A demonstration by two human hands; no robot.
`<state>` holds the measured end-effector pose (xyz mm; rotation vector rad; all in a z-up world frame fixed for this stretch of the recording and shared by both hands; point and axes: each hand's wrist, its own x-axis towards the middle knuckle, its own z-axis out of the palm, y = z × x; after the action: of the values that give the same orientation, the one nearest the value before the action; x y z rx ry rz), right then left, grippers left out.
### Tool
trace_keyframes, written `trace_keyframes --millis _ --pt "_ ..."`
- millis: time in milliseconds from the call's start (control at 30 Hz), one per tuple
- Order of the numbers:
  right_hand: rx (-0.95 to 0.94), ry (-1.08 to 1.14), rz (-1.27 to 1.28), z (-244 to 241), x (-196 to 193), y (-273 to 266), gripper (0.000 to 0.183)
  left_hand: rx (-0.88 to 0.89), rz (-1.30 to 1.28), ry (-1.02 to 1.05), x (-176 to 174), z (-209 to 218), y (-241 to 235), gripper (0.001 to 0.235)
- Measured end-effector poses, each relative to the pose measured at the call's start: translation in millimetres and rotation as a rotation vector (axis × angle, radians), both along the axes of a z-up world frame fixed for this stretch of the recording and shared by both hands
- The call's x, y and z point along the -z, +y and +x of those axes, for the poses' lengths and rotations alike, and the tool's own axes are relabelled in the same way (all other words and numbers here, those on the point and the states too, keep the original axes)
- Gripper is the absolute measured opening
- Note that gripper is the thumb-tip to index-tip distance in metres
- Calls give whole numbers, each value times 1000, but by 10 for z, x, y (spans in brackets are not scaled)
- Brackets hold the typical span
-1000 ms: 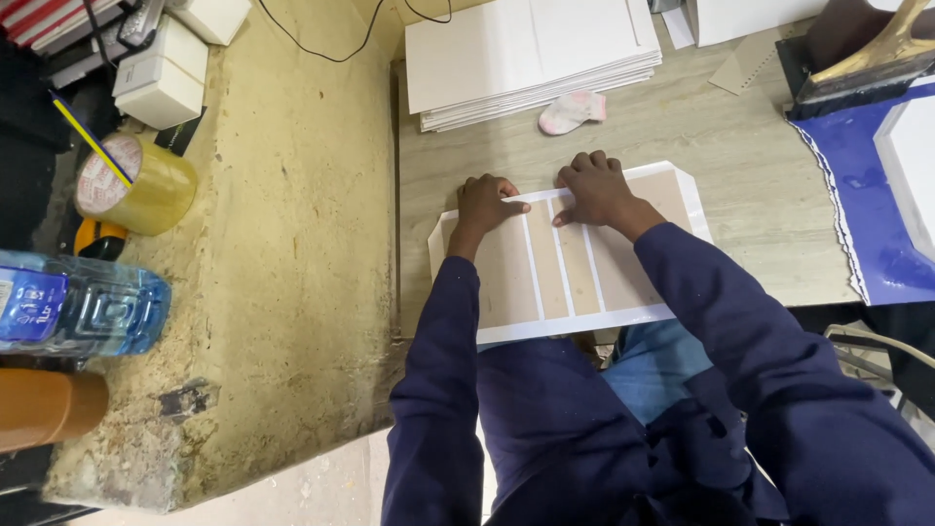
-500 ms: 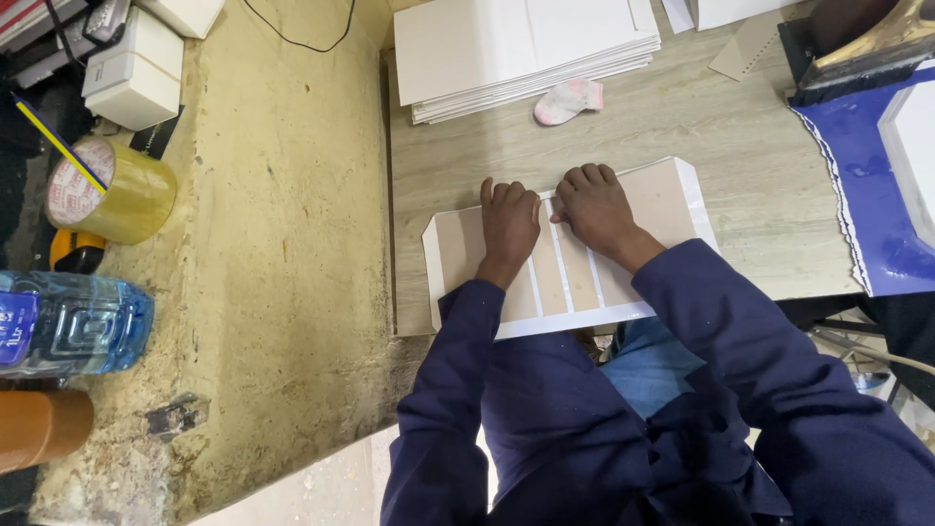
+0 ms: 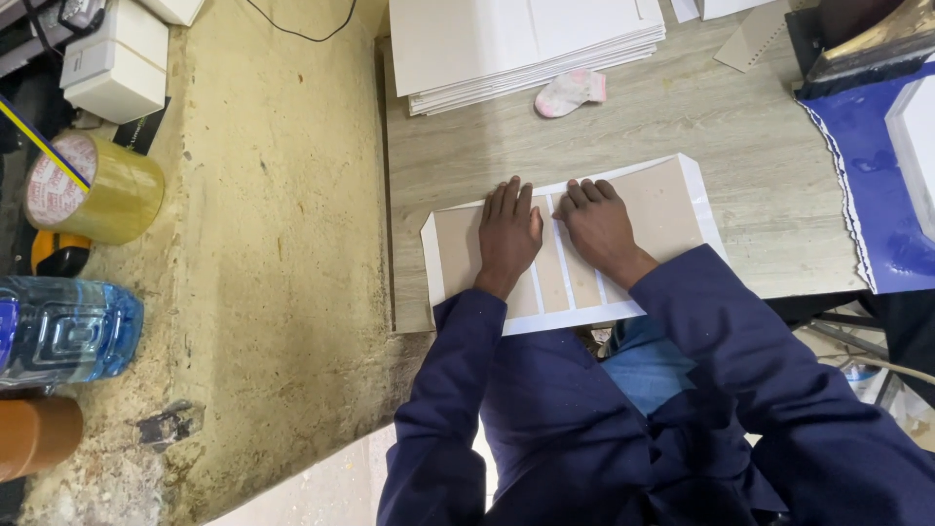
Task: Folding and pressing paper covers over cardboard cores using a hand tool.
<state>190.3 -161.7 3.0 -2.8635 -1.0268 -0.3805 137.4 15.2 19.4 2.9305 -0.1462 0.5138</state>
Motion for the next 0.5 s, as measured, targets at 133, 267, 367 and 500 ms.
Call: trace_keyframes --millis 133,267,367,500 --pt "12 36 -12 85 117 -16 34 -20 32 -185 187 -7 -38 31" --pt "16 155 -32 234 5 44 41 -36 76 -332 320 18 -24 22" --pt "7 275 -50 169 -482 45 46 -43 68 -325 289 2 -38 20" --pt "-16 253 -34 216 -286 51 47 -60 57 -366 219 -24 -43 13"
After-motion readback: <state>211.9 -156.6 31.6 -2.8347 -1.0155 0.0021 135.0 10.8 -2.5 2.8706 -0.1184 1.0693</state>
